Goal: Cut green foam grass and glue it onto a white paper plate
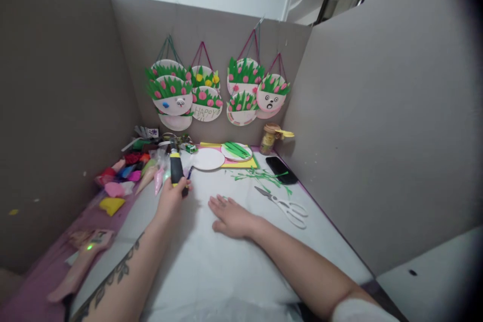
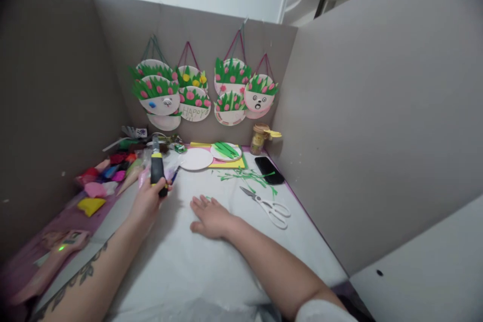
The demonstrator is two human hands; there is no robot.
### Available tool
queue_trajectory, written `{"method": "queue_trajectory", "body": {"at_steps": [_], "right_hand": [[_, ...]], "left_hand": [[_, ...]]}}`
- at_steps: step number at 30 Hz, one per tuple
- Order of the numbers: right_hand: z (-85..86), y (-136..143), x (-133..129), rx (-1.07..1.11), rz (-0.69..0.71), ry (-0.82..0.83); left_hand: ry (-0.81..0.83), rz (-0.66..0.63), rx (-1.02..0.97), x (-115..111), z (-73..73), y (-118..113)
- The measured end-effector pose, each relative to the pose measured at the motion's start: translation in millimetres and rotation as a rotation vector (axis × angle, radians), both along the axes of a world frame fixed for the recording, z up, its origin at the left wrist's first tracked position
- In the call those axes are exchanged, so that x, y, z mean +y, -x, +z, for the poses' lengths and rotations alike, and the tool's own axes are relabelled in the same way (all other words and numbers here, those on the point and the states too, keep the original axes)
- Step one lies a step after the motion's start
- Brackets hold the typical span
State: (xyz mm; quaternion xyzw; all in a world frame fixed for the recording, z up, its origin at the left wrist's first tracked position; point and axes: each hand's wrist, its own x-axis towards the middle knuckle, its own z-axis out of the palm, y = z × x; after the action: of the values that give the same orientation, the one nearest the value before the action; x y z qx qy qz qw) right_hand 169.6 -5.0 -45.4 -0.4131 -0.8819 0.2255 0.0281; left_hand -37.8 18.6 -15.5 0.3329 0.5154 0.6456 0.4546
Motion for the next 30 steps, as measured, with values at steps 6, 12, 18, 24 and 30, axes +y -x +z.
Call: {"method": "queue_trajectory", "body": {"at_steps": [6,12,18,24,30], "right_hand": [[18.0,-57,58,-0.216,-0.664,-0.307],[25.1,-151,42,-0.195,-0.915,-0.152],[7.3,-154,36,-0.241,-0.738,0.010],[19.6,-159,29,-0.146,-0.785,-0.056],[46.8,-142,18,0.666,-0.663,0.075]], "left_hand": [[0.065,0.005,-0.153,0,8.4,1],[0.032,-0.063,-0.145,-7,9.9,-2],[0.079,-0.041,-0.156,-4,9.2,-1],[0.036,-0.027,-0.175,-4,7.9,-2],[-0.163,0.170,-0.131,-4,17.6,13]]}}
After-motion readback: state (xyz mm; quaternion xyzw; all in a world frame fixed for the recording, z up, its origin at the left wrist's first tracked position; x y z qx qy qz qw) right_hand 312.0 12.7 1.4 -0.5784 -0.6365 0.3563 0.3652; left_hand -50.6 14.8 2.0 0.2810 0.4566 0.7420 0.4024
